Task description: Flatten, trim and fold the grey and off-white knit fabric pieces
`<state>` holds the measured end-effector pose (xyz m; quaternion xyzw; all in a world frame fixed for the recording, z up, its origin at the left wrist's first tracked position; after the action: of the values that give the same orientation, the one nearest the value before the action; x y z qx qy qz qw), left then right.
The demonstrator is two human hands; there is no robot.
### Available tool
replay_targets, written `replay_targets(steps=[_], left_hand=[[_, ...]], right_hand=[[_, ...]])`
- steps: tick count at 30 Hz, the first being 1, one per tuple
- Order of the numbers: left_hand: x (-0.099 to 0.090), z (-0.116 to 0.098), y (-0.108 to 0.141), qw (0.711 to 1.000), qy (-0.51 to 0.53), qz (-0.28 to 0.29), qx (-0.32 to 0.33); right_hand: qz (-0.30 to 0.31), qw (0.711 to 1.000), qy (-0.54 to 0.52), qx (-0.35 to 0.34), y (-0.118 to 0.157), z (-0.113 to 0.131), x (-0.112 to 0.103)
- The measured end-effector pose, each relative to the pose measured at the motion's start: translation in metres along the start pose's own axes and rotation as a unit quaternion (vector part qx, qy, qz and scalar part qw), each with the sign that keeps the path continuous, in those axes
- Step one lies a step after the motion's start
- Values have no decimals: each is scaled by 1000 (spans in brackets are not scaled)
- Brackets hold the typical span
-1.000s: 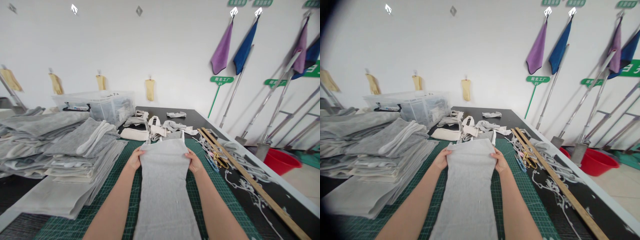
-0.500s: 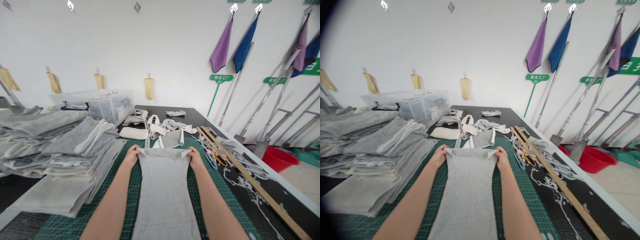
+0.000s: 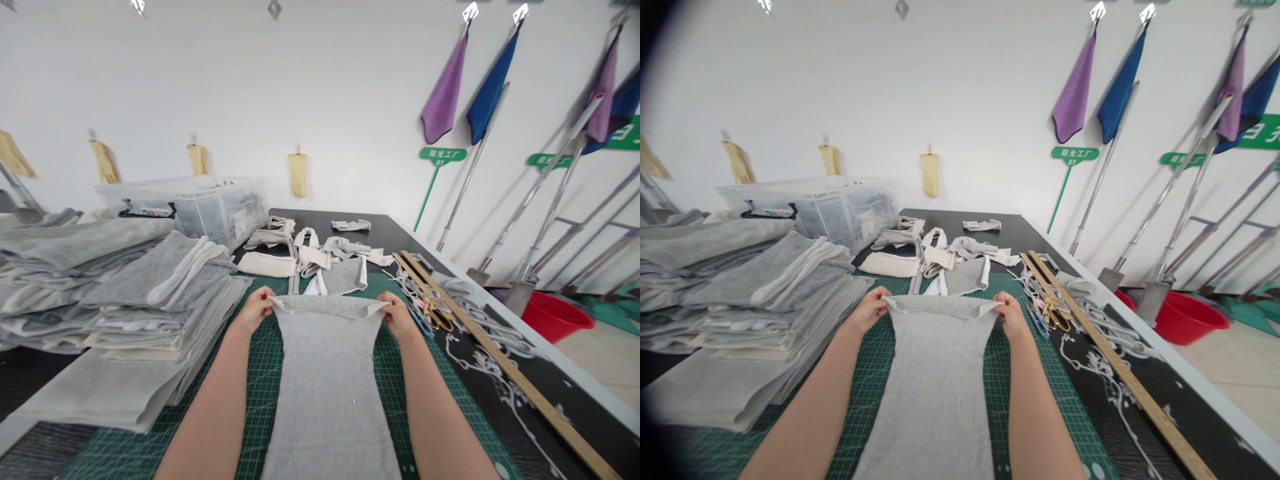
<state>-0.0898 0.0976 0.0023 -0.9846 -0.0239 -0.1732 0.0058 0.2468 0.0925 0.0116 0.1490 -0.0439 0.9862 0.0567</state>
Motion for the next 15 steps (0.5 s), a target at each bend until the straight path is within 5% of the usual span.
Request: replay_targets(steps=[6, 11, 15], left_hand=[[2, -3, 3, 1000, -10, 29, 7], [5, -2, 14, 973, -155, 155, -71], [8, -3, 14, 979, -81, 165, -85]], right_hand=[[48, 997, 58, 11, 1, 3, -2], [125, 981, 132, 70, 10, 3, -4], [74, 984, 139, 86, 7, -3, -3]])
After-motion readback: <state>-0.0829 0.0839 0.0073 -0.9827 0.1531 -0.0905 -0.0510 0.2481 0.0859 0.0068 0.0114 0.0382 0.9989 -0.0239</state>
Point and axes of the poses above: each hand's wrist, its own y-axis away from the middle knuckle, its own x-axis out of the palm, z = x × y, the point moved 2 cm from there along -y, towards the middle knuckle, and after that the axes turned 8 degrees about -z, right-handed, at the moved point
